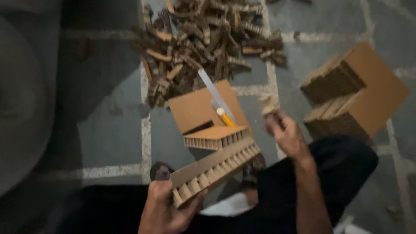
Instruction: The person sits on the floor and uses a metal ruler and a utility knife to cut a sheet of corrugated cardboard into smaller rectangular pieces. The cut pieces are separated and placed aside.
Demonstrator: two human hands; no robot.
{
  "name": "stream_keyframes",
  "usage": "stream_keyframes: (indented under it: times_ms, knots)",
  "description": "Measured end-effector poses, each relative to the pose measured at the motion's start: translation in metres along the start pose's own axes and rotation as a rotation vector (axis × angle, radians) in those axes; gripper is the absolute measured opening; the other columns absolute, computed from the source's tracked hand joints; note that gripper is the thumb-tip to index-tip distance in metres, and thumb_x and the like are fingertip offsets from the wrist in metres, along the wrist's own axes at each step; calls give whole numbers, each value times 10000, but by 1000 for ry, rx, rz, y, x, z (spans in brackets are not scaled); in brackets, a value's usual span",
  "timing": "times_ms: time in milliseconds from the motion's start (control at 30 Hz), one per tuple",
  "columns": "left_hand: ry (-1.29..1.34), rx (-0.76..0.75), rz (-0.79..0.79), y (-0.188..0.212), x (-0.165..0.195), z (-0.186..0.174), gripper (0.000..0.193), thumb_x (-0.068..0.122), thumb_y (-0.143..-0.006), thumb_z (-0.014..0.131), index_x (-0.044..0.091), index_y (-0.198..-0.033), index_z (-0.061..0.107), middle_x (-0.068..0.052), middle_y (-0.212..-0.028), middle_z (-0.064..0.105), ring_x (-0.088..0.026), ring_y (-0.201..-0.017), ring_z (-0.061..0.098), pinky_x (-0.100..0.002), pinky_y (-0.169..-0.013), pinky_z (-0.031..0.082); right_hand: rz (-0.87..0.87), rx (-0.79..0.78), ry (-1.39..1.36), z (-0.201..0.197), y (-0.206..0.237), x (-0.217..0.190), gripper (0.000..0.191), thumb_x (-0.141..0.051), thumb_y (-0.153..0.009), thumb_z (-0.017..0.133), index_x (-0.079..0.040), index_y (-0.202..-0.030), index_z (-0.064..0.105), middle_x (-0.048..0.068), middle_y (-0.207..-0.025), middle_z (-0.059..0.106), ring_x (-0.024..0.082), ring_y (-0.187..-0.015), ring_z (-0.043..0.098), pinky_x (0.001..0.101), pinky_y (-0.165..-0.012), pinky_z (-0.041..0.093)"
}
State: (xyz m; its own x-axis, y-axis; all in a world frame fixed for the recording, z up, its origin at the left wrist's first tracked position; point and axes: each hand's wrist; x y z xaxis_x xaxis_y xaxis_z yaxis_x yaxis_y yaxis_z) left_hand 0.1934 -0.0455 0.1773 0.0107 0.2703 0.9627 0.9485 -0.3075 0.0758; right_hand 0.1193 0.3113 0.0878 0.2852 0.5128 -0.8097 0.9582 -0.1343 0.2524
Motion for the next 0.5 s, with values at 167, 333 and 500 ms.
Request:
stream_keyframes:
  times_ms: [167,333,500]
  knots:
    - [-46,-12,-126,-16,14,-3,359,166,-719,855,43,-1041,755,-130,-785,819,-223,-679,841,-348,-635,653,-405,411,407,-3,3,-63,657,-385,-1002,703,51,-1460,522,281,-1300,648,399,-1197,657,428,-1041,513]
    - [-288,-182,-71,-50,39,-2,438,273,-733,876,102,-1111,736,-134,-883,788,-283,-819,781,-369,-720,626,-845,-392,32,20,53,-114,1065,-350,-666,899,62,-1509,395,296,-1422,556,443,-1286,568,460,-1080,455]
    - [-496,-38,0,-59,33,6,437,254,-825,807,134,-1224,674,-101,-957,759,-275,-879,762,-378,-800,595,-290,-361,-190,52,62,-111,638,-144,-750,857,35,-1309,608,151,-1152,754,227,-1035,746,342,-937,603]
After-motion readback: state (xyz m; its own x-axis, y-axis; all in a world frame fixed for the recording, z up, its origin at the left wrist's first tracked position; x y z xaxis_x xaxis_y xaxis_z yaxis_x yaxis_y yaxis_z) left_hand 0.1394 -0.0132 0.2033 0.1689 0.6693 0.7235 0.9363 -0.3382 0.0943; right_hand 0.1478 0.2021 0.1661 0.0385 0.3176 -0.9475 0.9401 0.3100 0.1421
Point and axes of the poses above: each hand's wrist, its own y-axis away from the middle knuckle, its own z-axis out of the palm, x = y × z
